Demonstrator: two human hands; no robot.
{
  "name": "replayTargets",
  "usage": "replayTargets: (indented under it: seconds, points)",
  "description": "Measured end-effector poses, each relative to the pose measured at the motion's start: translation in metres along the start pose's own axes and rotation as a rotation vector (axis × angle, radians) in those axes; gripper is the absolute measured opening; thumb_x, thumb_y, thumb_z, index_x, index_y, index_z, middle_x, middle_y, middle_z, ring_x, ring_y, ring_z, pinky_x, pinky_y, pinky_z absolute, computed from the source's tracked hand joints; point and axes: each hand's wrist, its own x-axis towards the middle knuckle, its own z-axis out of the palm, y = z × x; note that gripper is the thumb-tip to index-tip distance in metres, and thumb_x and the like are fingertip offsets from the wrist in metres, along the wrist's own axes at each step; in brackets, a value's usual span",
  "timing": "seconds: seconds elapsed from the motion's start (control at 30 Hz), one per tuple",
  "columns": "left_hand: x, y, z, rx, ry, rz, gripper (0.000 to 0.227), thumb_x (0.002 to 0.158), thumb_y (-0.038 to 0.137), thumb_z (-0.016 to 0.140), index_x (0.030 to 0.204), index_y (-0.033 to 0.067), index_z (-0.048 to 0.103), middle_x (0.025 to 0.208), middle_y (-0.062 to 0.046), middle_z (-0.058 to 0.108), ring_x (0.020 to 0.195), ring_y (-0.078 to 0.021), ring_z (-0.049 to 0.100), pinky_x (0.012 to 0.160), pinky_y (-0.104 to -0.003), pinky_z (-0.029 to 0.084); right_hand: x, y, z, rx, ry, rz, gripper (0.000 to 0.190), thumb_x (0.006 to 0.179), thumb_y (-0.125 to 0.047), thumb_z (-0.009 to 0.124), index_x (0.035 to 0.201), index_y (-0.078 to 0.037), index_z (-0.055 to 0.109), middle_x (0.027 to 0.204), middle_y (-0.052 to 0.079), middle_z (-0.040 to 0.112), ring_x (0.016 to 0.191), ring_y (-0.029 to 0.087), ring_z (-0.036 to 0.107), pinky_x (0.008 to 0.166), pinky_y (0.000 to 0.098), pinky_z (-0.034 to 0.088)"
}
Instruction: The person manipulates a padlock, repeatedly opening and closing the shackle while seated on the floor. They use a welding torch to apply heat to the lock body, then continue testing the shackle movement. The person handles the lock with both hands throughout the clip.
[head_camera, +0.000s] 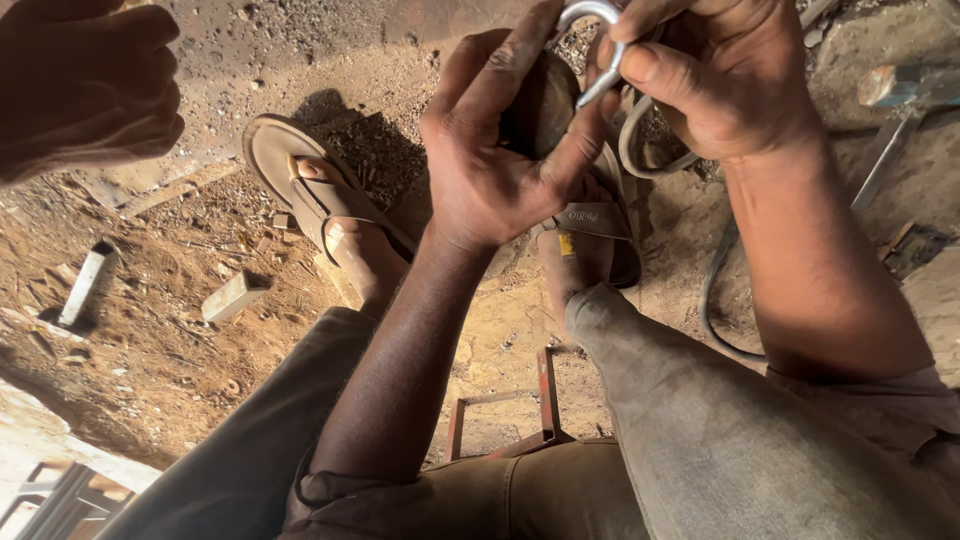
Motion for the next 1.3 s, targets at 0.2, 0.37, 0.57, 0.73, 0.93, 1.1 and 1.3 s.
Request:
replayTargets:
  seconds: [0.2, 0.37, 0.57, 0.73, 0.93, 1.1, 1.3]
  points:
    - [-0.004, 0.002, 0.000, -0.039, 0.023, 0.021, 0.056, 0.097, 0.025, 0.089, 0.141, 0.0088, 0.060, 0.116, -0.009, 0.066, 0.101, -0.0145, 0.075, 0.086, -0.024, 0.066, -0.003, -0.007, 0.011, 0.160, -0.016, 0.026, 0.010, 0.115, -0.011, 0.072, 0.123, -0.006, 0.070, 0.108, 0.006, 0.076, 0.098, 0.012, 0.076, 0.088, 0.0229, 0.065]
    - [-0.005, 0.002, 0.004, -0.109, 0.018, -0.004, 0.057, 0.096, 0.024, 0.089, 0.142, 0.0082, 0.060, 0.114, -0.008, 0.068, 0.098, -0.0127, 0.075, 0.085, -0.024, 0.067, -0.001, -0.012, 0.008, 0.193, -0.022, 0.053, 0.020, 0.109, -0.014, 0.071, 0.128, -0.007, 0.070, 0.110, 0.005, 0.076, 0.095, 0.011, 0.076, 0.085, 0.0233, 0.066]
    - [-0.010, -0.003, 0.010, -0.169, 0.011, -0.088, 0.056, 0.095, 0.023, 0.090, 0.140, 0.0056, 0.062, 0.102, -0.006, 0.070, 0.089, -0.0100, 0.074, 0.079, -0.022, 0.064, -0.006, -0.014, 0.006, 0.065, -0.056, -0.030, 0.022, 0.117, -0.013, 0.074, 0.137, -0.007, 0.068, 0.118, 0.006, 0.076, 0.107, 0.010, 0.076, 0.095, 0.0234, 0.065]
    - [-0.012, -0.006, 0.012, -0.297, -0.021, -0.169, 0.055, 0.093, 0.023, 0.091, 0.138, 0.0043, 0.065, 0.099, -0.006, 0.069, 0.087, -0.0103, 0.071, 0.077, -0.022, 0.059, -0.010, -0.013, 0.010, -0.068, 0.017, -0.046, 0.023, 0.113, -0.010, 0.077, 0.133, -0.004, 0.067, 0.115, 0.006, 0.076, 0.101, 0.010, 0.076, 0.086, 0.0223, 0.067]
    - [-0.014, -0.009, 0.012, -0.510, -0.099, -0.219, 0.051, 0.098, 0.022, 0.090, 0.138, 0.0030, 0.064, 0.110, -0.008, 0.073, 0.101, -0.0126, 0.073, 0.091, -0.026, 0.060, 0.000, -0.021, -0.002, -0.434, -0.049, -0.193, 0.027, 0.106, -0.016, 0.078, 0.127, -0.002, 0.068, 0.113, 0.009, 0.073, 0.088, 0.011, 0.073, 0.071, 0.0178, 0.061]
    - [-0.014, -0.015, 0.008, -0.649, -0.207, -0.240, 0.047, 0.100, 0.017, 0.089, 0.139, 0.0025, 0.065, 0.120, -0.011, 0.074, 0.111, -0.0151, 0.074, 0.103, -0.030, 0.061, 0.000, -0.044, -0.011, -0.791, -0.216, -0.291, 0.022, 0.109, -0.023, 0.077, 0.115, -0.002, 0.074, 0.107, 0.006, 0.074, 0.087, 0.015, 0.070, 0.076, 0.0220, 0.055]
    - [-0.016, -0.021, 0.007, -0.736, -0.279, -0.276, 0.045, 0.101, 0.016, 0.087, 0.138, 0.0019, 0.065, 0.122, -0.013, 0.076, 0.111, -0.0152, 0.076, 0.104, -0.032, 0.065, 0.011, -0.056, -0.006, -0.895, -0.326, -0.394, 0.023, 0.108, -0.023, 0.075, 0.111, 0.000, 0.071, 0.107, 0.010, 0.069, 0.093, 0.018, 0.067, 0.079, 0.0256, 0.054]
